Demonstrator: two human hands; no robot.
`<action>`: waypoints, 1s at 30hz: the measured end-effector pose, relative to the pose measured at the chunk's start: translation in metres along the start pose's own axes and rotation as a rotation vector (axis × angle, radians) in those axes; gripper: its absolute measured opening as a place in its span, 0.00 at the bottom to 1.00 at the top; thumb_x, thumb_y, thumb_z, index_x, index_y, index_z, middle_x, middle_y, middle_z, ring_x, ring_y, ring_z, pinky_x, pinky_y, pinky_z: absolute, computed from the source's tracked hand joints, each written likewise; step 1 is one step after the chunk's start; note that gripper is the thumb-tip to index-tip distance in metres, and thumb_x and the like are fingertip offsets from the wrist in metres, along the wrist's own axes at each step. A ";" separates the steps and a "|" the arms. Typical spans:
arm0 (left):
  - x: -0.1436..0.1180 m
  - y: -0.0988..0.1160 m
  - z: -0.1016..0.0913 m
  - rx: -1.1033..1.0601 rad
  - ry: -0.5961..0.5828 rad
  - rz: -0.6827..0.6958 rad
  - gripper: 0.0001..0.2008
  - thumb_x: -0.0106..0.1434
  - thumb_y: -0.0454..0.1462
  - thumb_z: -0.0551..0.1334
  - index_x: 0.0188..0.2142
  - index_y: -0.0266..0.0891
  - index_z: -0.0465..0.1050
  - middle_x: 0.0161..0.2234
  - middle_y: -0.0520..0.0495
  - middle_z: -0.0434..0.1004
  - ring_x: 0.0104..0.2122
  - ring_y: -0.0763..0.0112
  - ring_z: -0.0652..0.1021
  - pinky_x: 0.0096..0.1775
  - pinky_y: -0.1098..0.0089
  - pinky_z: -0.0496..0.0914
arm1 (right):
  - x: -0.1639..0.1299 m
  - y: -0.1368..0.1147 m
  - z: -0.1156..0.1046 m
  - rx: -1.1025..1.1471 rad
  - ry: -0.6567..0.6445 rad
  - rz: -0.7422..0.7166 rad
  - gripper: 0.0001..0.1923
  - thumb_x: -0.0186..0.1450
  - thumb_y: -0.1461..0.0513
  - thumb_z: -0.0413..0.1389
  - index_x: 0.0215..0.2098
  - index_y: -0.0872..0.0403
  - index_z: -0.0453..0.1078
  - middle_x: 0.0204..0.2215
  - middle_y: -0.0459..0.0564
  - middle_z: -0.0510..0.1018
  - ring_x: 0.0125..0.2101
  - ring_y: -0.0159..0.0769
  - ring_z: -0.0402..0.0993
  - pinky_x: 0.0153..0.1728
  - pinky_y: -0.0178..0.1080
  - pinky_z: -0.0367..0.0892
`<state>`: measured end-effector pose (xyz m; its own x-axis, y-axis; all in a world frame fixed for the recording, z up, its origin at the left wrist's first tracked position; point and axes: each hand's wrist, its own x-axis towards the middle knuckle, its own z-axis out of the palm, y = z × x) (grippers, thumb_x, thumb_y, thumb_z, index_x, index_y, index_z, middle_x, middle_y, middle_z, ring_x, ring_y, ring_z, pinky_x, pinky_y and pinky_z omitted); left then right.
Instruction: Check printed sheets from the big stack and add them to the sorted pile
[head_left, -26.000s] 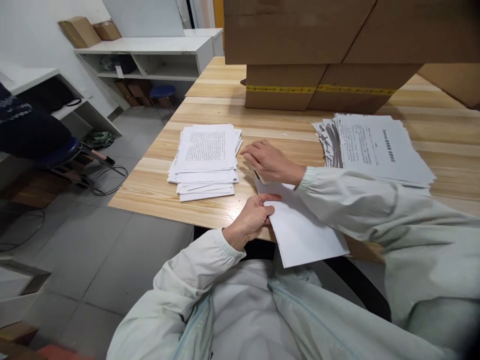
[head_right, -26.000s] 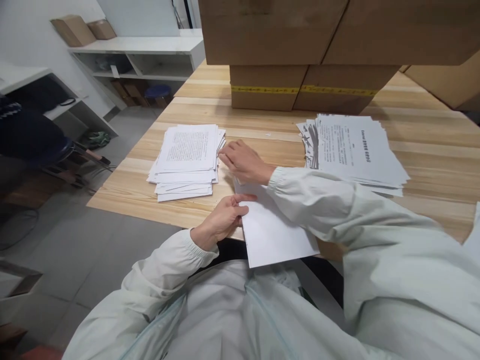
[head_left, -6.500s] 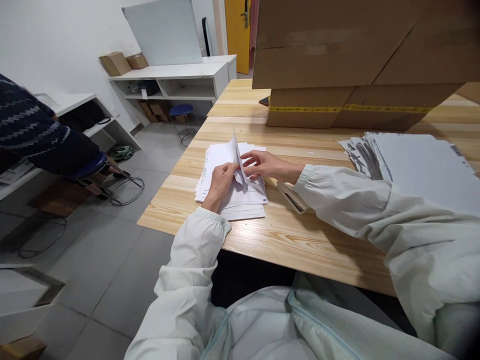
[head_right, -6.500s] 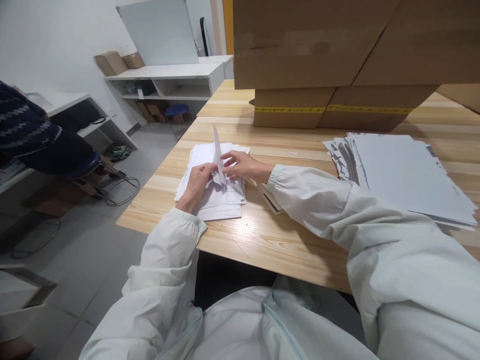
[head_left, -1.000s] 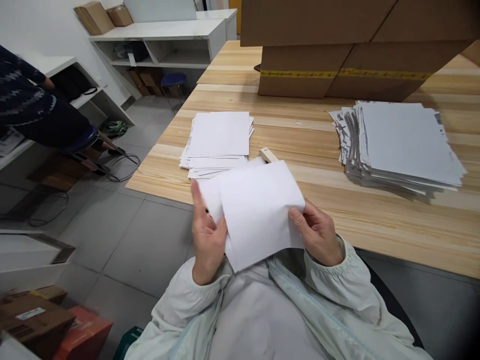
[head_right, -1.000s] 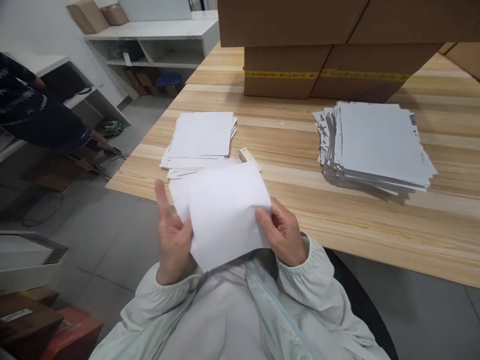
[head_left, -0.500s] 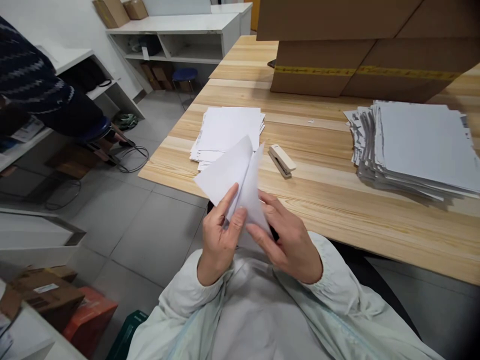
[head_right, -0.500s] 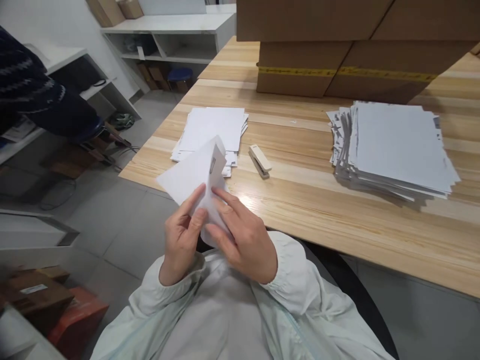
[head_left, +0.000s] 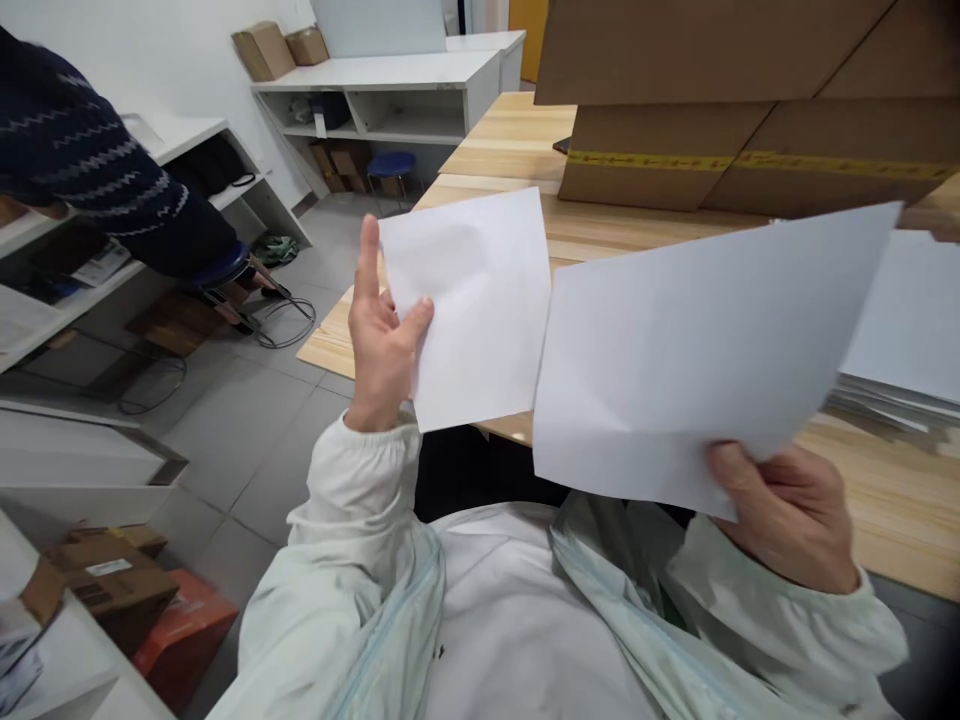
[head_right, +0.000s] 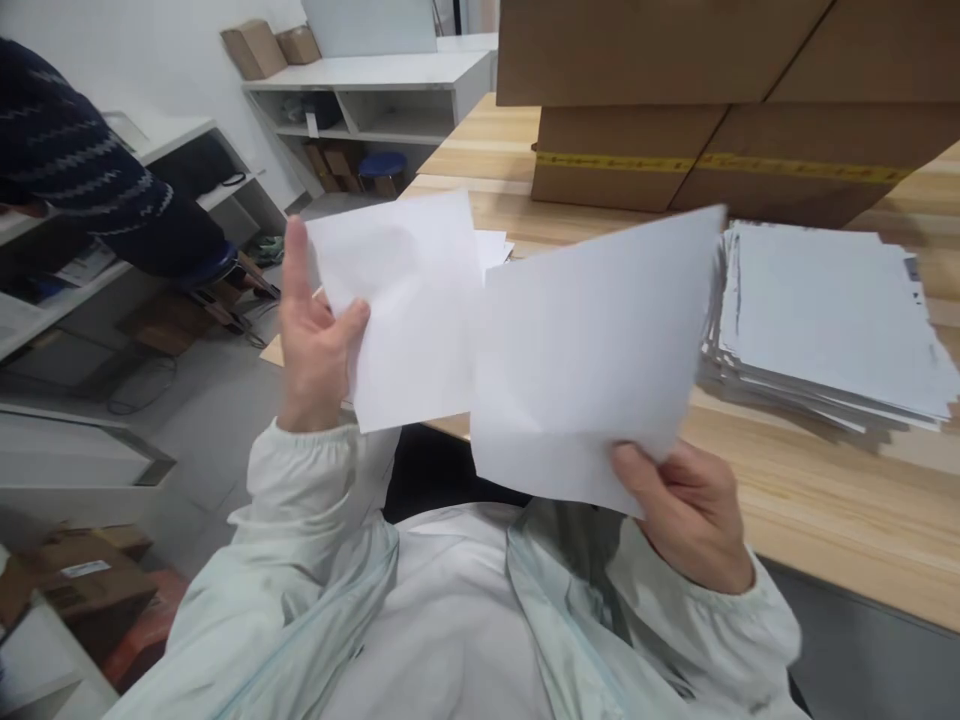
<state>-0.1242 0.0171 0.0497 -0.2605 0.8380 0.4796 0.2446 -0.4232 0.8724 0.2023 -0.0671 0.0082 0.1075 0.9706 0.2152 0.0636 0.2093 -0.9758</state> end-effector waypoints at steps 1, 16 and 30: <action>0.017 -0.014 0.003 -0.035 -0.018 -0.020 0.42 0.59 0.46 0.71 0.68 0.56 0.52 0.58 0.46 0.73 0.60 0.55 0.73 0.59 0.54 0.71 | -0.002 0.002 -0.007 0.048 0.081 0.056 0.05 0.59 0.56 0.67 0.31 0.47 0.80 0.22 0.44 0.79 0.18 0.32 0.70 0.15 0.34 0.64; -0.035 0.008 0.039 0.179 -0.057 0.057 0.07 0.66 0.38 0.62 0.43 0.41 0.72 0.38 0.48 0.78 0.39 0.70 0.78 0.42 0.69 0.73 | 0.016 -0.003 0.040 -0.152 -0.234 0.087 0.16 0.68 0.50 0.56 0.35 0.52 0.76 0.22 0.45 0.75 0.20 0.30 0.66 0.19 0.32 0.61; -0.096 0.005 0.066 0.203 -0.355 -0.022 0.17 0.67 0.41 0.62 0.54 0.44 0.73 0.53 0.41 0.74 0.53 0.61 0.73 0.55 0.60 0.68 | 0.023 0.012 0.064 0.394 -0.306 0.416 0.32 0.68 0.40 0.46 0.57 0.50 0.71 0.49 0.54 0.81 0.52 0.48 0.77 0.51 0.52 0.74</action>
<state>-0.0365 -0.0428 0.0020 0.0623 0.9280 0.3673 0.4311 -0.3569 0.8287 0.1417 -0.0348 -0.0006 -0.2469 0.9577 -0.1478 -0.2975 -0.2200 -0.9290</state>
